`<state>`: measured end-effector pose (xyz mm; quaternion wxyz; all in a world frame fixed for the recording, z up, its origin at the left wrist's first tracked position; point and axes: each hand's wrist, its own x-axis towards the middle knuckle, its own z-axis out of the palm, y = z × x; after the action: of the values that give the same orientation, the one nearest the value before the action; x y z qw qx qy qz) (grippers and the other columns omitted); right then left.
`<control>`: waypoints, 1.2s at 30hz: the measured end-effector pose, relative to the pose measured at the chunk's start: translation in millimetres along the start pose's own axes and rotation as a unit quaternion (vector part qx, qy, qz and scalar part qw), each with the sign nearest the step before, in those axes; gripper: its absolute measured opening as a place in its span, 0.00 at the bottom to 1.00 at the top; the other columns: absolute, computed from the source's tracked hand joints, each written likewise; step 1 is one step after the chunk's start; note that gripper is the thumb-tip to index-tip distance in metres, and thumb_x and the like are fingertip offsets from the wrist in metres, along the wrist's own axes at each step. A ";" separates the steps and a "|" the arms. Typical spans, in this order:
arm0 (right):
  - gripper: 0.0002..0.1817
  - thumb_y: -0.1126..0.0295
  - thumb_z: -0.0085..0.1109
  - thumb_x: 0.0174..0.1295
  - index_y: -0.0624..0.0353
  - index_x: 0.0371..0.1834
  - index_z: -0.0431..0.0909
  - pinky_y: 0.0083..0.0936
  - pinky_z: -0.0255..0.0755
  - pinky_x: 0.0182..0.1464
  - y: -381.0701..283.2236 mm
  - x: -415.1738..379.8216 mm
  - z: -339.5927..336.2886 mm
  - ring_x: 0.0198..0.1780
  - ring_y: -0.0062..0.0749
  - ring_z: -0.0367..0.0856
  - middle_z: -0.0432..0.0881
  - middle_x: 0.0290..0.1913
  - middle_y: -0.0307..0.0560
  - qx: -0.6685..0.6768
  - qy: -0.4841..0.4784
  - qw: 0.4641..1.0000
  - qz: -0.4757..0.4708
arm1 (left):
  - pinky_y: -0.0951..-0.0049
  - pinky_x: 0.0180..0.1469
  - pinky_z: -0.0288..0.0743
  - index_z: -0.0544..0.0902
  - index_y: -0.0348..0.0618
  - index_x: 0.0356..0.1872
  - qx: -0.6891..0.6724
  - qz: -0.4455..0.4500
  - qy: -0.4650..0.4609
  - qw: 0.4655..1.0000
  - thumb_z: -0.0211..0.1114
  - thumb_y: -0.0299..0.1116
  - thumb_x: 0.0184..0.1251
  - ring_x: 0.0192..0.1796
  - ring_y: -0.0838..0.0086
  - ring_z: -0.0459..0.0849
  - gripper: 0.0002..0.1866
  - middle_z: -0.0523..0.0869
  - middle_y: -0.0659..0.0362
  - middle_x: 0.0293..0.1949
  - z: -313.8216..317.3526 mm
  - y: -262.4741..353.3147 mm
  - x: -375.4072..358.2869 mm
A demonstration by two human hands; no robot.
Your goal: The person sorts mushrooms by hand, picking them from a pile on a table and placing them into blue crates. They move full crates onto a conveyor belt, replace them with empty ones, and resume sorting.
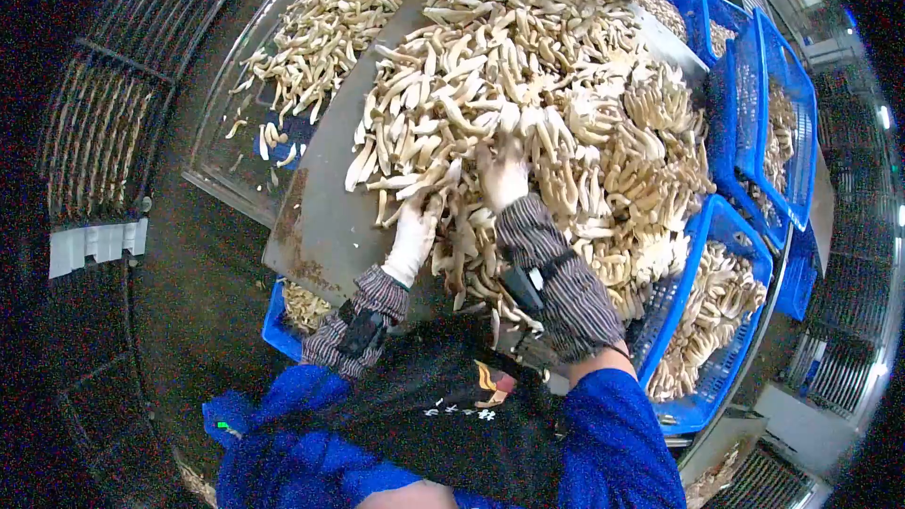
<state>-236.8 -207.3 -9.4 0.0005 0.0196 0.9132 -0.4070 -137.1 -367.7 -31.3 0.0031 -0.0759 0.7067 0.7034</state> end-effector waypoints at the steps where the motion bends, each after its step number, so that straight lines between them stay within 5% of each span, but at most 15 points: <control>1: 0.35 0.61 0.57 0.62 0.70 0.68 0.56 0.36 0.68 0.62 4.0 21.5 7.0 0.60 0.53 0.73 0.72 0.58 0.70 -0.075 0.018 0.997 0.013 | 0.72 0.64 0.63 0.69 0.33 0.62 -0.015 -0.079 0.017 0.997 0.55 0.29 0.69 0.60 0.68 0.73 0.22 0.77 0.50 0.58 1.3 3.0 -1.4; 3: 0.41 0.61 0.52 0.61 0.68 0.72 0.44 0.41 0.66 0.63 -2.9 59.1 8.2 0.61 0.57 0.71 0.69 0.61 0.72 -0.174 -0.023 0.978 0.113 | 0.73 0.61 0.66 0.68 0.33 0.63 -0.050 -0.053 0.008 0.997 0.59 0.23 0.63 0.58 0.70 0.74 0.25 0.78 0.53 0.55 -3.3 13.1 -3.1; 6: 0.35 0.61 0.54 0.59 0.71 0.66 0.57 0.41 0.73 0.54 48.0 96.4 24.7 0.51 0.56 0.79 0.78 0.51 0.67 -0.129 -0.021 0.990 0.060 | 0.77 0.56 0.74 0.68 0.32 0.62 -0.221 -0.152 0.014 0.963 0.57 0.14 0.59 0.49 0.76 0.80 0.27 0.76 0.56 0.56 -11.5 18.7 0.6; 9: 0.24 0.70 0.54 0.59 0.70 0.59 0.67 0.37 0.76 0.50 21.1 76.4 0.6 0.48 0.53 0.80 0.77 0.51 0.66 0.158 -0.108 0.975 0.113 | 0.80 0.57 0.73 0.68 0.32 0.62 -0.316 -0.179 -0.005 0.932 0.59 0.16 0.60 0.48 0.79 0.79 0.26 0.77 0.58 0.53 -14.7 30.5 14.9; 10: 0.25 0.73 0.54 0.59 0.70 0.60 0.66 0.37 0.75 0.52 -7.2 53.5 -5.3 0.52 0.51 0.78 0.75 0.55 0.67 0.134 -0.130 0.978 0.093 | 0.84 0.52 0.75 0.66 0.35 0.64 -0.265 -0.049 -0.023 0.963 0.55 0.25 0.68 0.46 0.81 0.80 0.23 0.78 0.58 0.52 -5.9 10.1 25.0; 14: 0.24 0.62 0.59 0.60 0.64 0.56 0.71 0.42 0.68 0.58 1.0 13.4 -2.9 0.52 0.55 0.75 0.76 0.51 0.64 -0.075 -0.087 0.973 -0.200 | 0.90 0.38 0.72 0.65 0.41 0.65 -0.523 -0.256 -0.045 0.812 0.43 0.38 0.77 0.38 0.80 0.80 0.20 0.81 0.60 0.47 15.7 -44.2 64.3; 15: 0.26 0.61 0.60 0.59 0.65 0.57 0.71 0.42 0.68 0.58 -7.4 19.8 -17.2 0.53 0.55 0.74 0.76 0.52 0.64 -0.057 -0.068 0.988 -0.130 | 0.86 0.35 0.73 0.67 0.40 0.63 -0.299 -0.073 -0.055 0.950 0.50 0.36 0.74 0.37 0.79 0.81 0.20 0.83 0.60 0.42 24.5 -81.5 73.6; 17: 0.28 0.59 0.61 0.59 0.64 0.58 0.70 0.45 0.67 0.58 -33.3 40.3 -50.5 0.56 0.55 0.72 0.75 0.53 0.63 -0.147 0.025 0.987 -0.061 | 0.78 0.34 0.75 0.76 0.36 0.53 -0.316 -0.171 -0.063 0.931 0.64 0.31 0.64 0.37 0.78 0.81 0.18 0.84 0.60 0.37 21.3 17.2 76.0; 19: 0.42 0.56 0.67 0.55 0.60 0.70 0.57 0.50 0.66 0.61 3.1 67.6 -62.7 0.62 0.63 0.69 0.68 0.64 0.65 -0.493 0.119 0.844 -0.176 | 0.79 0.38 0.75 0.77 0.34 0.51 -0.282 -0.178 -0.044 0.942 0.64 0.31 0.64 0.38 0.78 0.81 0.17 0.84 0.60 0.38 33.8 10.8 76.0; 22: 0.44 0.60 0.68 0.53 0.58 0.71 0.55 0.41 0.66 0.63 45.4 103.1 -80.5 0.65 0.51 0.69 0.66 0.65 0.66 -0.335 -0.146 0.929 0.064 | 0.78 0.43 0.76 0.74 0.35 0.54 -0.228 -0.195 -0.107 0.948 0.65 0.30 0.63 0.42 0.77 0.80 0.19 0.82 0.59 0.45 37.1 20.5 78.2; 25: 0.36 0.72 0.64 0.54 0.61 0.66 0.59 0.30 0.74 0.55 48.6 101.1 -108.7 0.56 0.41 0.77 0.72 0.60 0.61 -0.154 -0.145 0.976 0.051 | 0.72 0.53 0.76 0.66 0.39 0.65 0.117 0.030 -0.180 0.976 0.70 0.28 0.56 0.56 0.67 0.78 0.34 0.76 0.48 0.56 40.1 17.0 78.0; 26: 0.33 0.75 0.62 0.56 0.62 0.66 0.59 0.27 0.75 0.54 29.8 84.8 -112.8 0.54 0.40 0.78 0.72 0.59 0.59 0.165 -0.113 0.978 0.059 | 0.71 0.60 0.68 0.61 0.39 0.68 0.097 0.019 -0.190 0.977 0.71 0.31 0.55 0.61 0.66 0.72 0.39 0.70 0.49 0.63 39.8 38.3 77.0; 29: 0.36 0.71 0.60 0.61 0.62 0.71 0.53 0.29 0.72 0.59 -46.2 19.9 -137.5 0.60 0.42 0.73 0.68 0.64 0.59 0.190 -0.142 0.962 0.137 | 0.70 0.68 0.60 0.55 0.39 0.71 -0.030 0.035 -0.222 0.974 0.72 0.34 0.53 0.68 0.65 0.65 0.46 0.61 0.50 0.70 53.4 53.3 73.3; 32: 0.31 0.66 0.53 0.68 0.65 0.70 0.55 0.29 0.59 0.67 -1.8 -23.7 -105.5 0.67 0.40 0.66 0.67 0.66 0.58 0.154 -0.140 0.978 0.035 | 0.69 0.67 0.60 0.53 0.41 0.72 -0.106 -0.015 -0.294 0.950 0.77 0.37 0.48 0.67 0.68 0.65 0.52 0.65 0.51 0.67 63.7 79.3 62.2; 36: 0.29 0.56 0.51 0.69 0.64 0.67 0.64 0.32 0.58 0.67 19.5 -64.0 -90.7 0.66 0.45 0.66 0.68 0.65 0.59 0.047 -0.120 0.991 0.037 | 0.73 0.58 0.72 0.66 0.41 0.63 -0.165 -0.013 -0.243 0.956 0.71 0.23 0.50 0.55 0.71 0.76 0.36 0.76 0.55 0.56 63.7 49.8 40.1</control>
<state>-170.8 -129.2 37.9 0.1240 0.0042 0.8851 -0.4486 -188.8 -308.6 13.1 0.1709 0.0887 0.5580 0.8072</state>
